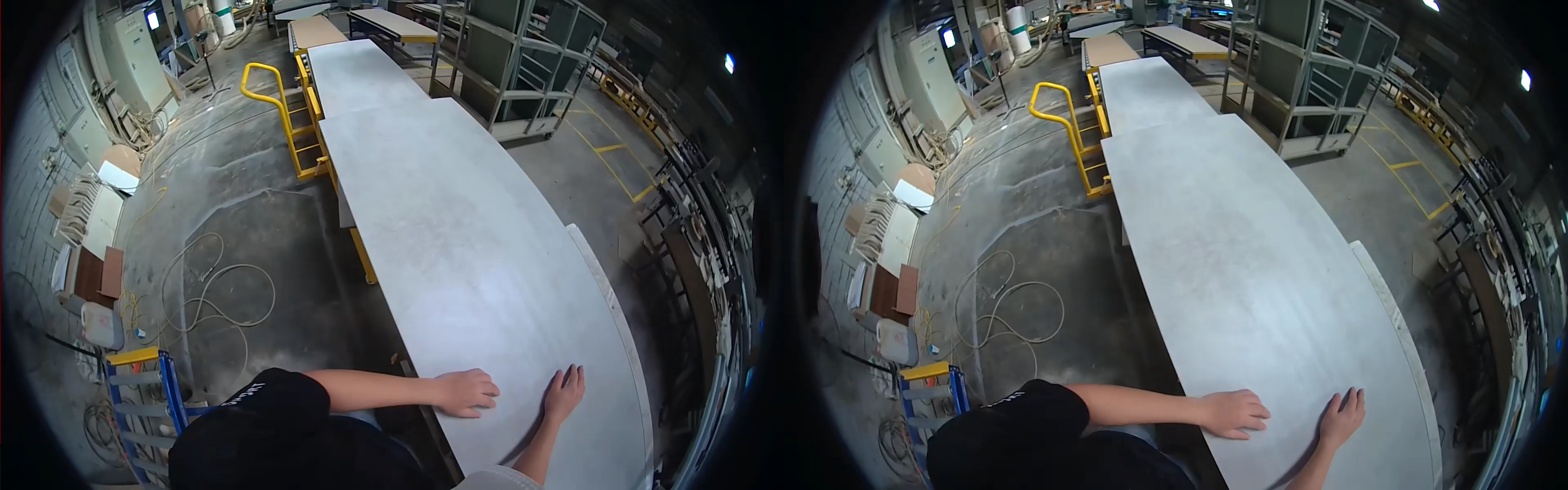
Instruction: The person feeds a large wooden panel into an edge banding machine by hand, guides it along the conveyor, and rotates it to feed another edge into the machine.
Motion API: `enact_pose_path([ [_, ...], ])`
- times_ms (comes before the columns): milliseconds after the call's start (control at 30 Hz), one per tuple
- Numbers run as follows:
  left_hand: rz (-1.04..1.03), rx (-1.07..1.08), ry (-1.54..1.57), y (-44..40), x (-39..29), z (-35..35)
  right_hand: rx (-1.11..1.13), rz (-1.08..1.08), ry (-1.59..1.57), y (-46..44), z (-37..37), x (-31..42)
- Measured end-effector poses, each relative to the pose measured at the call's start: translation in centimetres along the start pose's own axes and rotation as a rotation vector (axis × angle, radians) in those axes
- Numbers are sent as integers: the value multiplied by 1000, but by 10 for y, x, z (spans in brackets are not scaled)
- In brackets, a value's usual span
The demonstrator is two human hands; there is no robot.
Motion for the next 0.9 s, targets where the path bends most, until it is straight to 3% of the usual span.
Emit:
enact_pose_path([
  [100, -22, 178, -187, -35, 5, -24, -14, 3, -14, -9, -1, -2],
  [400, 159, 209, -360, -102, 28, -60, 36, 9, -119, -12, 4, -8],
  [633, 313, 129, -513, -146, 45, -77, 93, -17, -441, -25, 0, -23],
  [800, 359, 76, -567, -170, 58, -92, 93, 53, -462, -23, 7, -18],
  [900, 352, 75, -652, -195, 75, -97, 275, -60, -506, -30, 10, -14],
])
Point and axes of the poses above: each hand's wrist, its own y-axis away from the middle knuckle, its own z-axis out of the back of the hand, x = y × z, the point moved 4 cm from there along -y, towards the middle knuckle, and after that the axes turned 12 degrees about -z, right-handed, at the moved point
